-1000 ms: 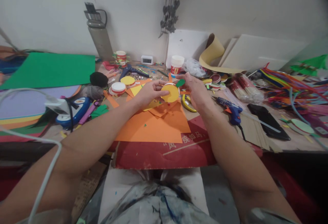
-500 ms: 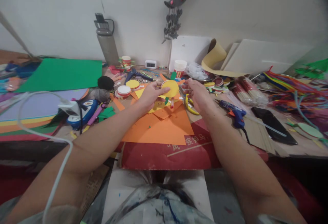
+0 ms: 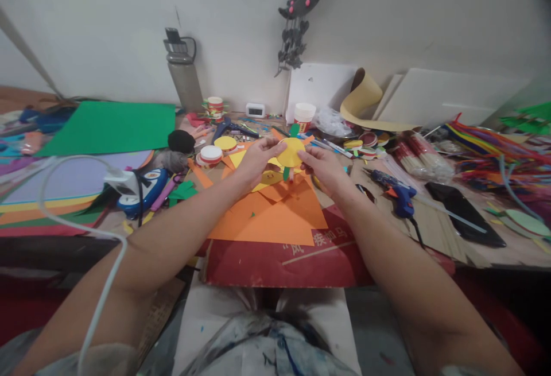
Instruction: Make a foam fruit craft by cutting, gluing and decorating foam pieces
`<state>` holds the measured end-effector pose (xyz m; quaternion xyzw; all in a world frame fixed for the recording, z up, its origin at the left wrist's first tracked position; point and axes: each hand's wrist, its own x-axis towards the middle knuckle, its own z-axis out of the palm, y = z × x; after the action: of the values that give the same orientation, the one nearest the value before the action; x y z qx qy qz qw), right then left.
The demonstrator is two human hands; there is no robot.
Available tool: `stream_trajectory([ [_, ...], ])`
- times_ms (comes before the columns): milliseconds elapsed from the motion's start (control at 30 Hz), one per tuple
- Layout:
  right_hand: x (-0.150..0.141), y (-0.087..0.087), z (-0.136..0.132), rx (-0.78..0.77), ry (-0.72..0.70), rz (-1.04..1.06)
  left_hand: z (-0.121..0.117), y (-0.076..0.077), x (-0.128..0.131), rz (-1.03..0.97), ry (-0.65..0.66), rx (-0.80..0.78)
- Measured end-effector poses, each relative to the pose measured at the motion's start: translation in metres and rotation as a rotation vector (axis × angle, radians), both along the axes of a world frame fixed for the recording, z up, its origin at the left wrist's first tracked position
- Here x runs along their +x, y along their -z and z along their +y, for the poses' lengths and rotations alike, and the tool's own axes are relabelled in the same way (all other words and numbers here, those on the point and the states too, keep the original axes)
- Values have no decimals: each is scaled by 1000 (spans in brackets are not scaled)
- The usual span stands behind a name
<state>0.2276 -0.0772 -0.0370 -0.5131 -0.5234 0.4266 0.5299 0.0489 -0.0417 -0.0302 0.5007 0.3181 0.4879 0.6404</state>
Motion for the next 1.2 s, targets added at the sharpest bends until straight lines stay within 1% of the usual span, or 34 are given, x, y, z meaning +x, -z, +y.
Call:
stream_trajectory([
  [100, -1, 0, -1, 3, -8, -17, 3, 1, -1, -11, -19, 18],
  [300, -2, 2, 0, 34, -2, -12, 5, 4, 0, -33, -13, 20],
  [533, -2, -1, -2, 42, -10, -31, 7, 7, -1, -6, 52, -30],
  [1000, -2, -2, -3, 50, -16, -46, 6, 6, -1, -17, 40, -45],
  [1200, -2, 0, -3, 44, -13, -65, 8, 9, -1, -47, 45, -18],
])
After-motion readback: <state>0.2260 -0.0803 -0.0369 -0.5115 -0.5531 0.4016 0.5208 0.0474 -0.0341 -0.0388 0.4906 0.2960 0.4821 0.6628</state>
